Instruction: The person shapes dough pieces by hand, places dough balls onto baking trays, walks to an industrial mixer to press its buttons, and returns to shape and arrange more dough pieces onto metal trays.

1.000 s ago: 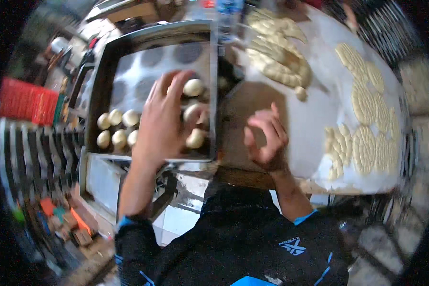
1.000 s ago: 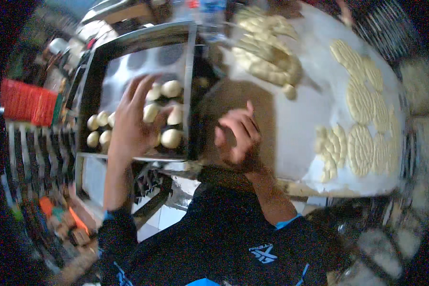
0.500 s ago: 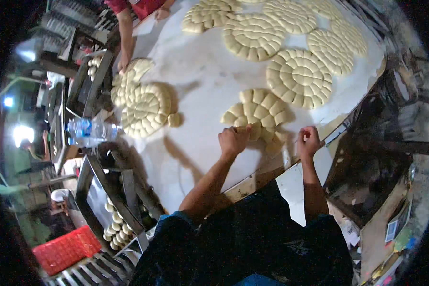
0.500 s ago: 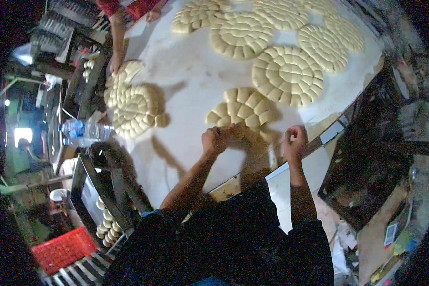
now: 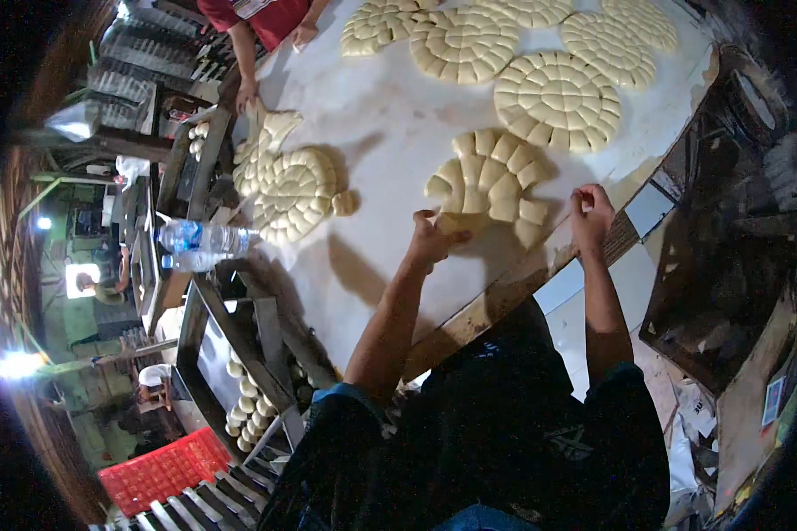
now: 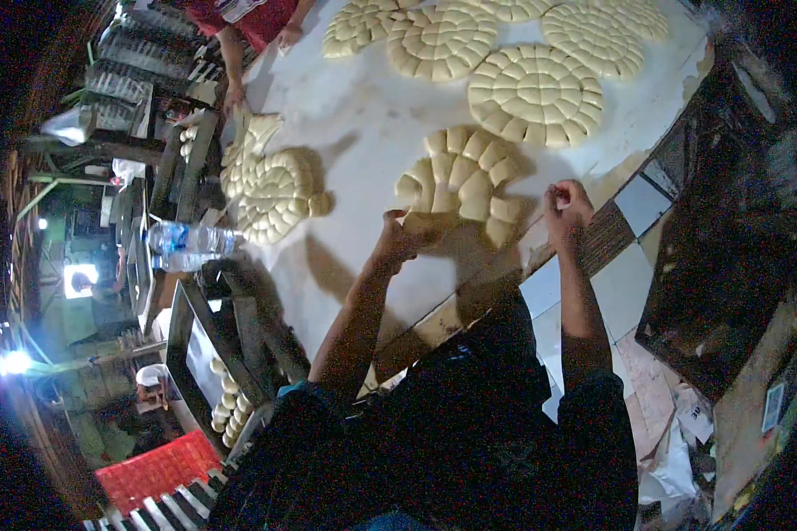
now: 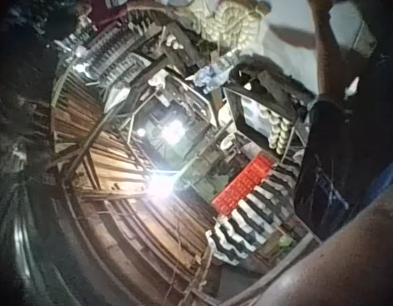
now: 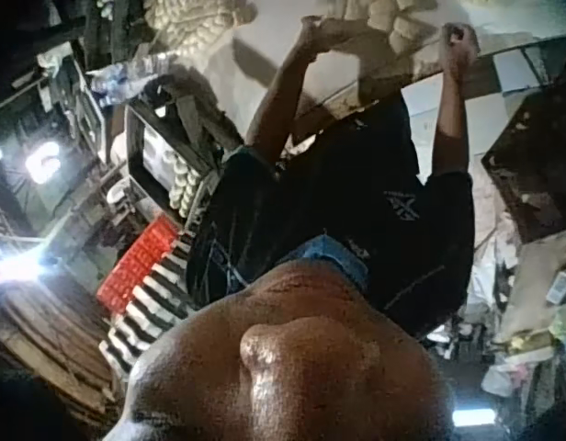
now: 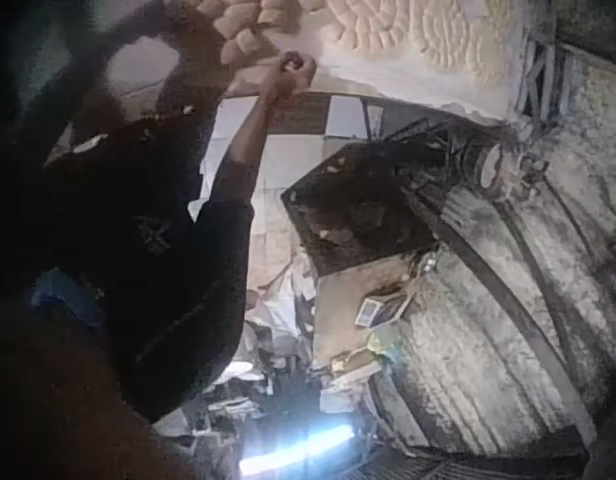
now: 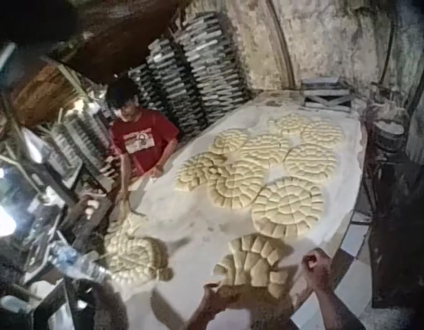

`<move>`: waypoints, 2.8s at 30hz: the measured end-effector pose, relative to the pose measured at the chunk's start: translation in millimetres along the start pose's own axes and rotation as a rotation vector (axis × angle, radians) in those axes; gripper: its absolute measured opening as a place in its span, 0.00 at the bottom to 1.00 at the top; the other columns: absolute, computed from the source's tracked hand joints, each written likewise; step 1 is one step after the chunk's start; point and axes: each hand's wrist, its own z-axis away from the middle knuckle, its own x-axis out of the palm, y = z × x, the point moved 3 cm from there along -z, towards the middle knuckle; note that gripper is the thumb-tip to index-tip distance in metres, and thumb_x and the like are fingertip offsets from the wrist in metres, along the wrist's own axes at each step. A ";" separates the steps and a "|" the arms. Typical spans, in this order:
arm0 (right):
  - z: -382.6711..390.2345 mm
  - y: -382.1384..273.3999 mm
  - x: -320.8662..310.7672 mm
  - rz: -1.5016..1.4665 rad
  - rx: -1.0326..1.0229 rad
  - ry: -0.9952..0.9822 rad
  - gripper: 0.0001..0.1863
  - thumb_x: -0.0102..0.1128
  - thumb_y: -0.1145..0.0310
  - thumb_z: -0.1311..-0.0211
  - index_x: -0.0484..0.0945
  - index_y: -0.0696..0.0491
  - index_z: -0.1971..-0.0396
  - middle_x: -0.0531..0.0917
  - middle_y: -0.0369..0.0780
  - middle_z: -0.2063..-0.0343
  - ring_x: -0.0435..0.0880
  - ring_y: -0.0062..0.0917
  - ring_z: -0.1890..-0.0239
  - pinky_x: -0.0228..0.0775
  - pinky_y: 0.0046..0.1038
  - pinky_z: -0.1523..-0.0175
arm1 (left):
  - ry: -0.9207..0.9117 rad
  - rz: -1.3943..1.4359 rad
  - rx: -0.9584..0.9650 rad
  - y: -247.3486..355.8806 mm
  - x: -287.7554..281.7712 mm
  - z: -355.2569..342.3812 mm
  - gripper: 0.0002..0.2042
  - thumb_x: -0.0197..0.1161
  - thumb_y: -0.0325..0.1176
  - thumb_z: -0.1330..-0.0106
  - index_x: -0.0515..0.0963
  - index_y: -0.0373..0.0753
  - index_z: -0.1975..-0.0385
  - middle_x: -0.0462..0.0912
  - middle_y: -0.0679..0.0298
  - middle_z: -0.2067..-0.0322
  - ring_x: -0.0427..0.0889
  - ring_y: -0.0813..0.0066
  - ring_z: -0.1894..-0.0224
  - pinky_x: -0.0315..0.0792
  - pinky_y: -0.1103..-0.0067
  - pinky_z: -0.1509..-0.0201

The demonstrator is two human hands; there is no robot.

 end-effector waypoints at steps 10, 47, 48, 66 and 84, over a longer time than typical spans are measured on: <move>196.2 -138.8 56.7 -0.514 -0.053 -0.541 0.12 0.64 0.62 0.42 0.76 0.56 0.68 0.74 0.31 0.76 0.68 0.14 0.74 0.64 0.21 0.69 | -0.047 0.577 0.330 -145.1 -106.2 168.2 0.32 0.72 0.31 0.48 0.64 0.33 0.44 0.72 0.54 0.49 0.76 0.65 0.51 0.77 0.74 0.50; 289.5 -259.4 145.2 -0.906 -0.003 -1.304 0.21 0.53 0.54 0.32 0.73 0.57 0.52 0.78 0.37 0.59 0.77 0.25 0.55 0.69 0.30 0.47 | 0.557 0.342 0.654 -155.4 -128.6 218.1 0.10 0.62 0.33 0.34 0.74 0.37 0.57 0.80 0.66 0.63 0.76 0.80 0.62 0.72 0.81 0.57; 293.8 -258.5 136.9 -0.867 0.085 -1.098 0.20 0.57 0.58 0.35 0.72 0.57 0.52 0.78 0.38 0.59 0.77 0.25 0.55 0.69 0.30 0.47 | 0.653 0.453 0.683 -163.9 -119.0 218.1 0.13 0.63 0.34 0.35 0.73 0.36 0.55 0.80 0.61 0.63 0.78 0.75 0.62 0.72 0.78 0.56; 119.2 -192.5 113.1 0.006 -1.136 -0.791 0.07 0.52 0.68 0.46 0.70 0.56 0.70 0.71 0.49 0.71 0.69 0.46 0.69 0.62 0.49 0.56 | 0.822 -0.839 0.679 -187.7 -147.4 99.5 0.15 0.64 0.44 0.44 0.76 0.39 0.66 0.76 0.51 0.63 0.74 0.49 0.57 0.65 0.57 0.49; 133.0 -200.0 210.5 -0.075 -1.023 -0.935 0.08 0.54 0.71 0.50 0.71 0.60 0.74 0.74 0.52 0.69 0.72 0.50 0.59 0.60 0.53 0.41 | 1.132 -0.937 0.388 -143.0 -142.6 59.7 0.13 0.64 0.33 0.45 0.76 0.43 0.60 0.78 0.56 0.65 0.76 0.55 0.57 0.67 0.64 0.44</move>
